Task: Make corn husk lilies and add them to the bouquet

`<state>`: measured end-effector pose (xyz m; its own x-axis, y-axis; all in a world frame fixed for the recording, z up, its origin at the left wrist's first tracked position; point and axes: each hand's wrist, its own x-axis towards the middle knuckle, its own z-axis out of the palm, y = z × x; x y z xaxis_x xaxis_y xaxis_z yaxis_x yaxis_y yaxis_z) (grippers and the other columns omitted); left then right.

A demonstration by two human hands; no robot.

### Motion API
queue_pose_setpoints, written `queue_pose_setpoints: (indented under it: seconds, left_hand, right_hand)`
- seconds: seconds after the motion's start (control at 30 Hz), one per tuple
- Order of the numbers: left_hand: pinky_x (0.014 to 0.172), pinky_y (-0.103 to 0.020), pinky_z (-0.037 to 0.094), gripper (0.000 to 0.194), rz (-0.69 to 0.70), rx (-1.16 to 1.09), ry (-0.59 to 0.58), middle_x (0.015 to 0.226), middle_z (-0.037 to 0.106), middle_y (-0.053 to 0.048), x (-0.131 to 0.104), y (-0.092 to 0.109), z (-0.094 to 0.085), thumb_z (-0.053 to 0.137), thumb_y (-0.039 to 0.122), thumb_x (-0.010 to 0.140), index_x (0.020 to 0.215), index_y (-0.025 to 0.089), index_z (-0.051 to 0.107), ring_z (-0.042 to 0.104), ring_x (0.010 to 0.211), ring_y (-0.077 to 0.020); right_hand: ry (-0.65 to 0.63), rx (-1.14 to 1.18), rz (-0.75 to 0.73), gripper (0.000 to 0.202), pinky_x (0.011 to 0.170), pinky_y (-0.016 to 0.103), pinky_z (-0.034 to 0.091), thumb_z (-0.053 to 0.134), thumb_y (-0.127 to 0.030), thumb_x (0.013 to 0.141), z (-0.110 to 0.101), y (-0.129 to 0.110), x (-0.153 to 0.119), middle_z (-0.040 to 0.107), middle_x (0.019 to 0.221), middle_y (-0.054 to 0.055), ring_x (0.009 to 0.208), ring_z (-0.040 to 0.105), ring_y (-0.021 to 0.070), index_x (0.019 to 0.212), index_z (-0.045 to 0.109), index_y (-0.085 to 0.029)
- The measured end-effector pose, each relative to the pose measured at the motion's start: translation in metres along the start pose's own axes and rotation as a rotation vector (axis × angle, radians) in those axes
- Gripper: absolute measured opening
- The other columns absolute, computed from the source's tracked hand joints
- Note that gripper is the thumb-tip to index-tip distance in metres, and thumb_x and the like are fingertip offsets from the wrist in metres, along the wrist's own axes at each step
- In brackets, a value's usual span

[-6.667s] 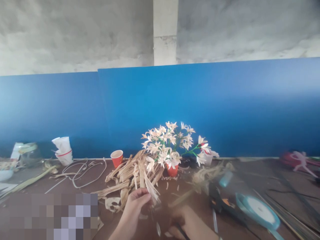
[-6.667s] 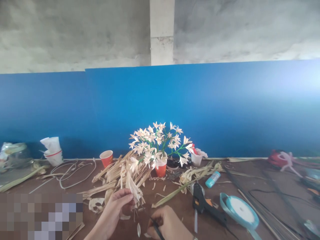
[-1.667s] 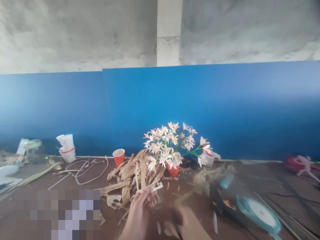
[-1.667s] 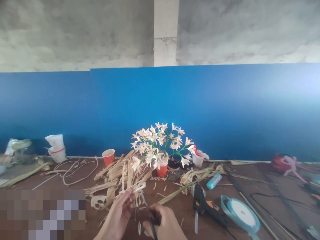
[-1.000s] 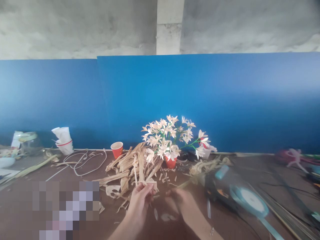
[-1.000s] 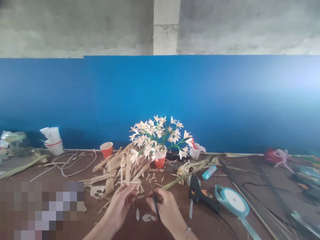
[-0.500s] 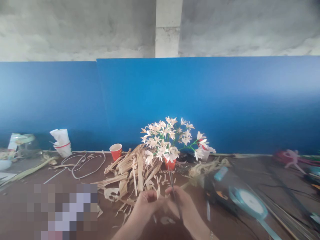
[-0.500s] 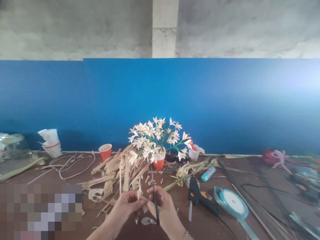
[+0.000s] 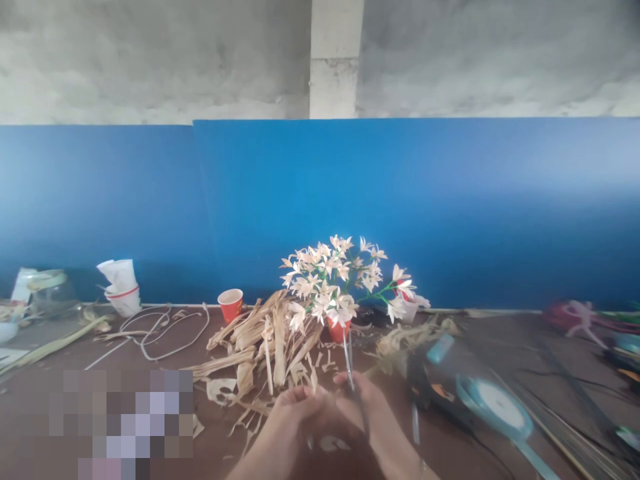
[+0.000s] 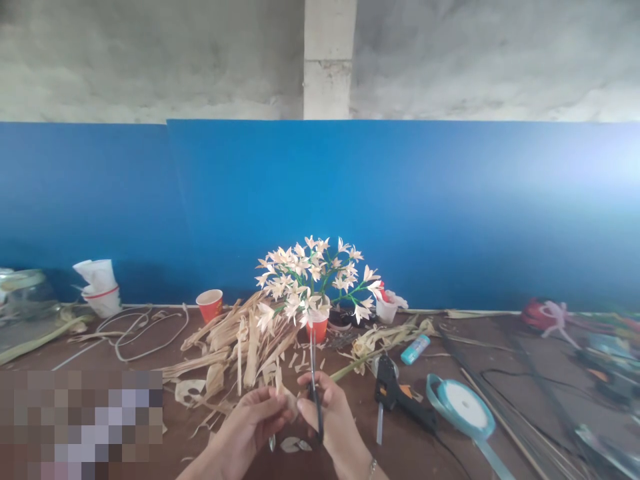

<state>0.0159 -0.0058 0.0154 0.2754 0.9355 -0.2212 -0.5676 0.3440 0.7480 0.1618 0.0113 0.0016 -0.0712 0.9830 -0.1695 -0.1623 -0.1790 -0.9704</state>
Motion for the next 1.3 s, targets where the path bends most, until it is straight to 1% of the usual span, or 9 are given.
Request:
queue_pose_setpoints:
  seconds: [0.13, 0.2, 0.3, 0.4, 0.53, 0.7, 0.8, 1.03, 1.3]
  left_hand:
    - [0.044, -0.016, 0.036, 0.026, 0.062, 0.058, 0.140, 0.044, 0.055, 0.001, 0.004, -0.002, -0.002, 0.078, 0.024, 0.055, 0.050, 0.012, 0.055, 0.047, 0.042, -0.0066]
    - [0.041, -0.016, 0.033, 0.028, 0.132, 0.106, 0.201, 0.043, 0.055, 0.001, 0.007, 0.000, -0.006, 0.078, 0.028, 0.054, 0.051, 0.013, 0.055, 0.045, 0.039, -0.0060]
    - [0.042, -0.016, 0.033, 0.028, 0.221, 0.147, 0.309, 0.044, 0.057, 0.002, 0.010, 0.006, -0.014, 0.077, 0.031, 0.055, 0.054, 0.014, 0.054, 0.046, 0.040, -0.0061]
    - [0.043, -0.016, 0.036, 0.027, 0.253, 0.168, 0.386, 0.046, 0.059, 0.001, 0.012, 0.012, -0.022, 0.076, 0.032, 0.057, 0.056, 0.014, 0.055, 0.049, 0.042, -0.0069]
    - [0.047, -0.016, 0.042, 0.023, 0.271, 0.083, 0.367, 0.050, 0.059, 0.001, 0.015, 0.014, -0.026, 0.077, 0.027, 0.057, 0.058, 0.013, 0.059, 0.053, 0.047, -0.0074]
    - [0.047, -0.012, 0.044, 0.019, 0.253, -0.012, 0.323, 0.052, 0.056, 0.002, 0.012, 0.013, -0.022, 0.077, 0.024, 0.059, 0.059, 0.012, 0.062, 0.053, 0.048, -0.0053]
    - [0.048, -0.011, 0.046, 0.019, 0.247, -0.044, 0.320, 0.051, 0.054, 0.003, 0.012, 0.012, -0.022, 0.077, 0.022, 0.060, 0.057, 0.012, 0.062, 0.053, 0.048, -0.0051]
    - [0.048, -0.011, 0.047, 0.016, 0.238, -0.047, 0.320, 0.053, 0.054, 0.002, 0.015, 0.010, -0.027, 0.075, 0.020, 0.063, 0.059, 0.012, 0.062, 0.054, 0.049, -0.0052]
    - [0.043, -0.011, 0.044, 0.022, 0.217, -0.012, 0.371, 0.049, 0.053, 0.004, 0.017, 0.010, -0.029, 0.078, 0.026, 0.058, 0.061, 0.012, 0.061, 0.053, 0.044, -0.0047]
  right_hand:
    - [-0.041, -0.081, -0.072, 0.045, 0.047, 0.023, 0.042, 0.069, -0.052, 0.051, -0.004, 0.006, 0.005, 0.055, 0.057, -0.003, 0.050, 0.053, 0.0134, 0.079, 0.059, -0.019]
    - [-0.080, -0.154, -0.089, 0.044, 0.048, 0.024, 0.042, 0.067, -0.053, 0.054, -0.004, 0.004, 0.004, 0.056, 0.058, -0.002, 0.051, 0.053, 0.0144, 0.080, 0.060, -0.019]
    - [-0.202, -0.288, -0.049, 0.039, 0.047, 0.025, 0.041, 0.064, -0.050, 0.061, -0.002, -0.001, -0.002, 0.055, 0.056, -0.001, 0.049, 0.051, 0.0142, 0.081, 0.062, -0.017]
    - [-0.309, -0.366, -0.003, 0.030, 0.044, 0.024, 0.037, 0.066, -0.043, 0.060, 0.001, -0.003, -0.008, 0.054, 0.051, -0.001, 0.044, 0.048, 0.0125, 0.073, 0.063, -0.016]
    - [-0.366, -0.403, 0.022, 0.025, 0.041, 0.022, 0.034, 0.068, -0.041, 0.058, 0.003, 0.000, -0.012, 0.054, 0.050, -0.002, 0.043, 0.049, 0.0119, 0.066, 0.063, -0.017]
    - [-0.371, -0.423, 0.049, 0.031, 0.040, 0.021, 0.034, 0.064, -0.044, 0.063, 0.003, 0.002, -0.013, 0.054, 0.047, -0.002, 0.041, 0.049, 0.0113, 0.077, 0.066, -0.016]
    - [-0.375, -0.443, 0.067, 0.031, 0.038, 0.020, 0.031, 0.063, -0.044, 0.064, 0.003, 0.001, -0.013, 0.050, 0.042, -0.004, 0.037, 0.045, 0.0098, 0.077, 0.066, -0.016]
    - [-0.377, -0.459, 0.034, 0.029, 0.036, 0.018, 0.026, 0.061, -0.044, 0.066, 0.003, 0.000, -0.014, 0.044, 0.037, -0.006, 0.033, 0.038, 0.0068, 0.071, 0.067, -0.016]
    - [-0.362, -0.441, 0.021, 0.029, 0.036, 0.020, 0.025, 0.062, -0.044, 0.066, -0.001, 0.009, -0.010, 0.040, 0.034, -0.007, 0.032, 0.035, 0.0073, 0.072, 0.069, -0.016]
